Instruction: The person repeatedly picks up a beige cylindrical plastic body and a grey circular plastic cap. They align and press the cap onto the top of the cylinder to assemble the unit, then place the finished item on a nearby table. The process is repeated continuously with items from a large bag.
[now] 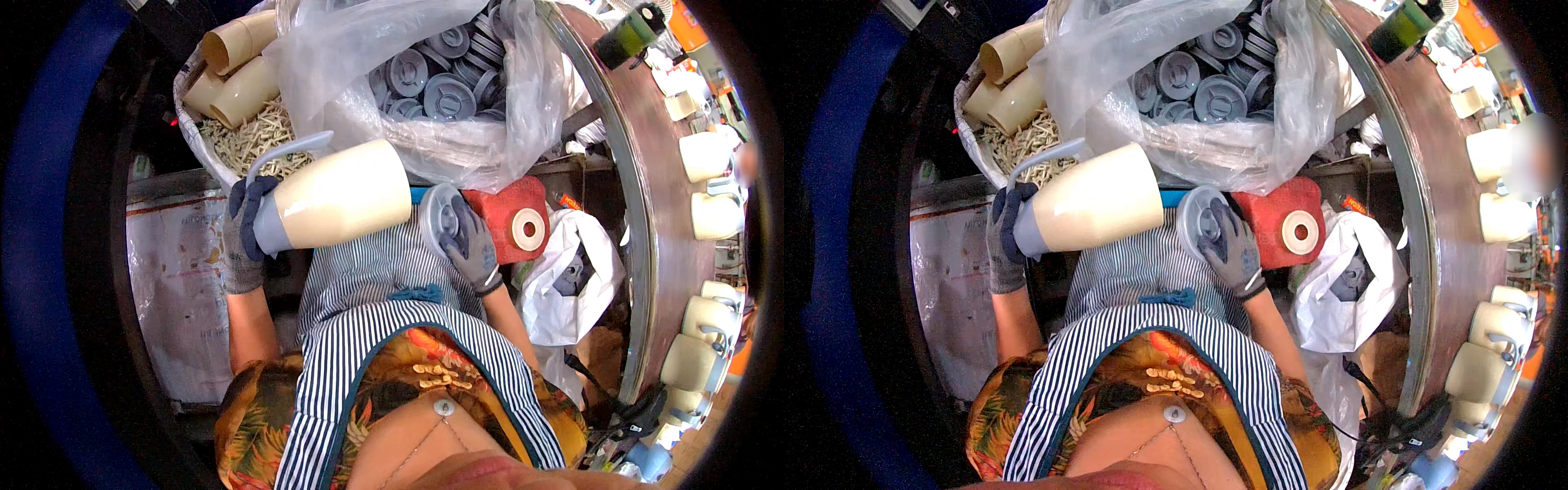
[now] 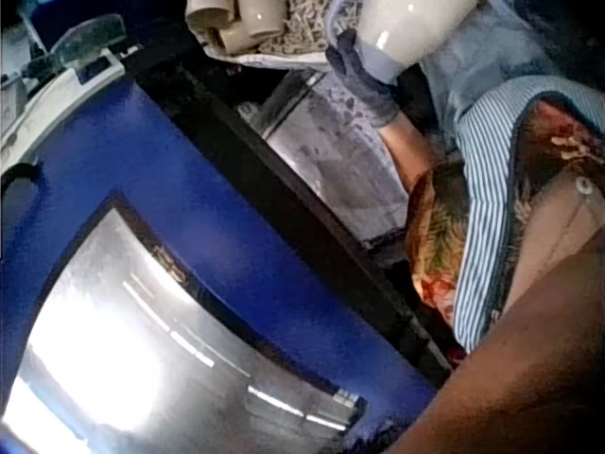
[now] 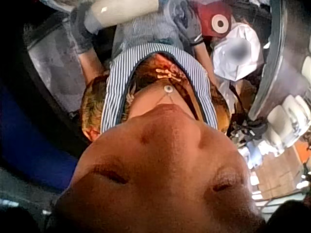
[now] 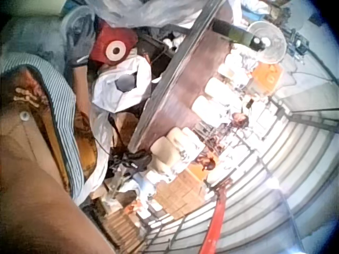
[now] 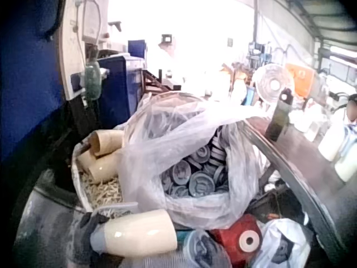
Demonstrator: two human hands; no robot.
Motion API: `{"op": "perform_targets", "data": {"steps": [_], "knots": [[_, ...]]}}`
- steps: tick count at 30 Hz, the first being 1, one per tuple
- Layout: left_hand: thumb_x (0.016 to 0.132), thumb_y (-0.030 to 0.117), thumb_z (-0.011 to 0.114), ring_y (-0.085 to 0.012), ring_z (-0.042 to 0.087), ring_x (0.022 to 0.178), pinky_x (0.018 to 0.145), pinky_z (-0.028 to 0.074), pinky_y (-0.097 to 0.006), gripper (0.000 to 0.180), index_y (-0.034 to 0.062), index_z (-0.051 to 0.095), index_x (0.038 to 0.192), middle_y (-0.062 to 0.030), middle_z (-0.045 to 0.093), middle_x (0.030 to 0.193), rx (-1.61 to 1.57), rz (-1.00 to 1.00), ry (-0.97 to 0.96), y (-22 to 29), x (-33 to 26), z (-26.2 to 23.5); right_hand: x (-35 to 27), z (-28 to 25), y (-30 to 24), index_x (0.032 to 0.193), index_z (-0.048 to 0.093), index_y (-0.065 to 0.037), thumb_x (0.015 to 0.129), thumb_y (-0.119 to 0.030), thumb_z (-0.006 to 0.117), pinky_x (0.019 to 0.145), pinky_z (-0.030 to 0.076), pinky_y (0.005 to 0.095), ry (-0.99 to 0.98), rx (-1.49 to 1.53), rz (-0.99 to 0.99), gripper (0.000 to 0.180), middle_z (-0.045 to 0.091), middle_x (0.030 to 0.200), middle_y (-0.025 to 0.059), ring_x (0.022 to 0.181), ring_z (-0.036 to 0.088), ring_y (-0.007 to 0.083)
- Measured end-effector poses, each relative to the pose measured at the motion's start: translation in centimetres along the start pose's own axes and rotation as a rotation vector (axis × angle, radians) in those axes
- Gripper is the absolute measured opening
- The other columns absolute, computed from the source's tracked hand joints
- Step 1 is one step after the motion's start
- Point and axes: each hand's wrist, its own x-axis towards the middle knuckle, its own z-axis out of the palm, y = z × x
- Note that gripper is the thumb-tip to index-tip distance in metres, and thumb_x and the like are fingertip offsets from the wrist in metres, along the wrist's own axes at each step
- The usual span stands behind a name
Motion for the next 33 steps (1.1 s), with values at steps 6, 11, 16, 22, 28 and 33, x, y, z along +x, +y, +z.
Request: {"op": "perform_targets", "data": {"steps": [6,11,16,22,28,33], "knots": [[0.104,0.021,0.043,-0.0237,0.064,0.095,0.086,0.050,-0.035,0.030,-0.0006,0.061,0.113,-0.0123,0.065,0.106,-0.612,-0.351,0.099,-0.4,-2.2,0.3,1.5,-1.4,-1.3,0.146,0.044,-0.017,0.079,-0.033,0.071,0.096,0.045,0.0476,-0.090,-0.252,0.057,0.075,0.056,0.130,0.0167,0.117,0.054,0.0371],[0.105,0.026,0.042,-0.0192,0.064,0.092,0.085,0.050,-0.033,0.033,0.0002,0.062,0.108,-0.0106,0.067,0.102,-1.182,-0.571,0.072,1.4,-2.5,0.7,3.6,-1.9,-2.4,0.144,0.044,-0.001,0.082,-0.003,0.051,0.106,0.040,0.0365,0.256,0.806,0.017,0.062,0.049,0.142,0.0168,0.128,0.050,0.0263],[0.103,0.030,0.049,-0.0218,0.065,0.090,0.082,0.052,-0.035,0.032,0.0006,0.061,0.106,-0.0114,0.066,0.099,-1.523,-0.736,-0.041,2.9,-1.0,1.5,4.6,-4.7,-8.3,0.134,0.055,0.000,0.073,-0.014,0.061,0.092,0.047,0.0381,0.343,0.343,-0.317,0.062,0.058,0.129,0.0205,0.109,0.056,0.0345],[0.101,0.031,0.052,-0.0214,0.065,0.087,0.081,0.053,-0.035,0.032,0.0014,0.061,0.106,-0.0105,0.065,0.097,-1.571,-0.715,-0.186,3.9,0.3,1.5,3.0,-5.6,-8.2,0.127,0.060,0.001,0.070,-0.023,0.066,0.086,0.049,0.0415,0.319,0.353,-0.455,0.062,0.061,0.120,0.0217,0.105,0.058,0.0359],[0.102,0.031,0.051,-0.0203,0.065,0.085,0.079,0.053,-0.033,0.032,0.0007,0.061,0.105,-0.0104,0.065,0.096,-1.577,-0.720,-0.243,3.0,0.4,2.5,2.7,-5.3,-6.7,0.120,0.060,0.000,0.069,-0.024,0.068,0.086,0.050,0.0465,0.258,0.314,-0.456,0.057,0.062,0.116,0.0237,0.104,0.060,0.0416],[0.103,0.029,0.049,-0.0199,0.065,0.084,0.078,0.053,-0.033,0.032,0.0002,0.061,0.107,-0.0110,0.066,0.098,-1.420,-0.684,-0.196,4.8,0.7,1.3,3.1,-5.3,-6.5,0.121,0.059,0.000,0.070,-0.023,0.068,0.091,0.047,0.0494,0.194,0.335,-0.451,0.056,0.061,0.118,0.0243,0.106,0.058,0.0436]]}}
